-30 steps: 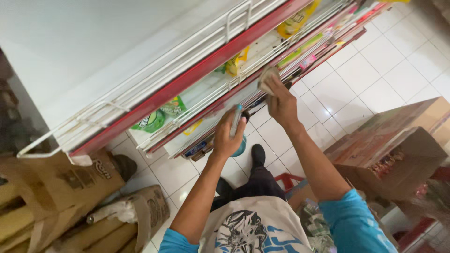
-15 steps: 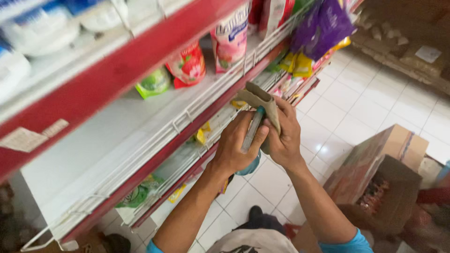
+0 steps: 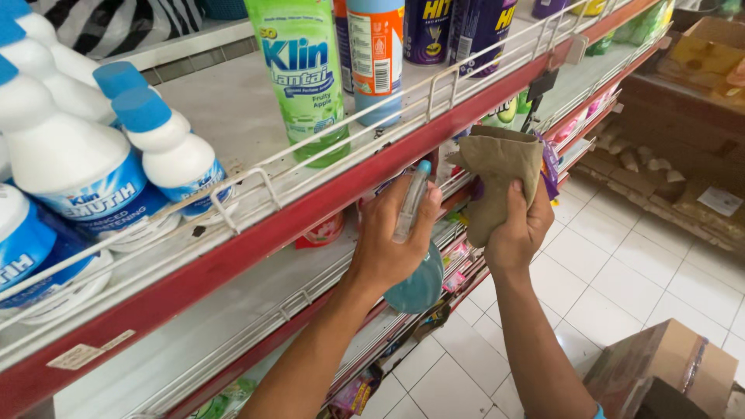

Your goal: The person cleans metal shelving units with a spray bottle and cloth, then scans and places small boxes onto the shelves. The person wipes multiple shelf levels and arranges items in a store aisle.

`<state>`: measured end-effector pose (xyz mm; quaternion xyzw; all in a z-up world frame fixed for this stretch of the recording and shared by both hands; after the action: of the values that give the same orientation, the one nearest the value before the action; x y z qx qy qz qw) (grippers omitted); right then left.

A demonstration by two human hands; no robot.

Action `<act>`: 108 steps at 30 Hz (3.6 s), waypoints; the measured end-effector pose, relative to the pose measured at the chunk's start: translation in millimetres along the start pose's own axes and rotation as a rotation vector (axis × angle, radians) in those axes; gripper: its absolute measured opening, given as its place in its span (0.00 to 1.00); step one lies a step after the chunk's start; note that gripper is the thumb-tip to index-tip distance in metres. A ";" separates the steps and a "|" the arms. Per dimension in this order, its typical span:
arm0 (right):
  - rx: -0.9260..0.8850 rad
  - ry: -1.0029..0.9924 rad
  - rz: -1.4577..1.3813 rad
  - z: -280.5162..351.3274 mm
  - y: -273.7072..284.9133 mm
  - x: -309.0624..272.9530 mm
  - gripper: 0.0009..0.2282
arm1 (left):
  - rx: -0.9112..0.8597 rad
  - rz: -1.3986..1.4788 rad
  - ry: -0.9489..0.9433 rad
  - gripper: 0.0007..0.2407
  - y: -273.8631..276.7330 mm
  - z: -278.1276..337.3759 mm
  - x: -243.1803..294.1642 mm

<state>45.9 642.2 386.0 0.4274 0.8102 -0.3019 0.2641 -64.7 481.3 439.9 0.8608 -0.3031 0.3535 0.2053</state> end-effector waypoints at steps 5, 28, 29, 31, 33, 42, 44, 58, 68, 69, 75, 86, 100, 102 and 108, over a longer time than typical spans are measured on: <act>0.067 0.023 -0.098 -22.7 3.6 9.6 0.13 | -0.016 -0.062 -0.025 0.11 -15.0 -9.8 -5.0; -0.219 0.637 0.406 -56.2 -53.8 73.1 0.21 | -0.117 -0.717 -0.404 0.16 -14.4 -31.6 43.6; -0.289 0.765 0.426 -58.7 -52.4 71.6 0.22 | -0.110 -0.736 -0.405 0.16 -18.0 -34.2 42.2; -0.284 0.807 0.461 -78.7 -45.0 72.9 0.22 | -0.110 -0.771 -0.410 0.16 -24.8 -42.0 38.2; -0.148 0.624 0.481 -107.8 -37.9 78.4 0.20 | -0.120 -0.807 -0.399 0.15 -31.7 -45.4 33.4; -0.302 0.688 0.443 -98.0 -44.0 73.3 0.20 | -0.092 -0.936 -0.426 0.18 -56.6 -64.9 11.2; -0.258 0.762 0.505 -120.3 -38.9 74.0 0.19 | -0.101 -0.936 -0.406 0.17 -59.1 -64.4 11.0; -0.258 0.676 0.511 -120.1 -36.4 60.6 0.17 | -0.190 -0.859 -0.409 0.16 -43.7 -53.9 17.4; -0.443 0.892 0.439 -55.9 -86.6 18.6 0.19 | -0.022 -0.861 -0.338 0.16 21.8 -1.8 44.4; -0.410 0.976 0.455 -61.1 -90.0 18.6 0.18 | -0.018 -0.873 -0.327 0.16 28.3 2.8 46.8; -0.078 0.358 0.293 -7.6 -123.8 -1.7 0.20 | -0.008 -0.948 -0.312 0.16 52.0 22.3 60.2; -0.156 0.408 0.301 30.6 -142.7 -15.7 0.19 | 0.004 -1.017 -0.253 0.14 97.0 61.8 79.4; -0.200 0.417 0.308 105.2 -190.0 -60.5 0.22 | 0.032 -0.928 -0.260 0.14 164.7 118.6 99.6; -0.346 0.566 0.370 123.6 -199.1 -69.8 0.20 | 0.034 -0.902 -0.260 0.15 173.6 124.5 99.3; -0.268 0.613 0.349 101.1 -197.1 -71.4 0.20 | 0.029 -0.872 -0.243 0.14 193.7 143.7 107.6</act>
<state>-69.5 442.7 418.3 0.5912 0.7990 -0.0020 0.1103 -63.5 217.4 450.1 0.9460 0.0708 0.1347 0.2861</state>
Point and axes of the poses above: each hand's wrist, its own z-axis away from the middle knuckle, its own y-axis out of the back of the hand, x = y × z, the point moved 3 cm from there along -z, towards the middle knuckle, and after that the axes turned 1 degree about z, right-handed, at the moved point
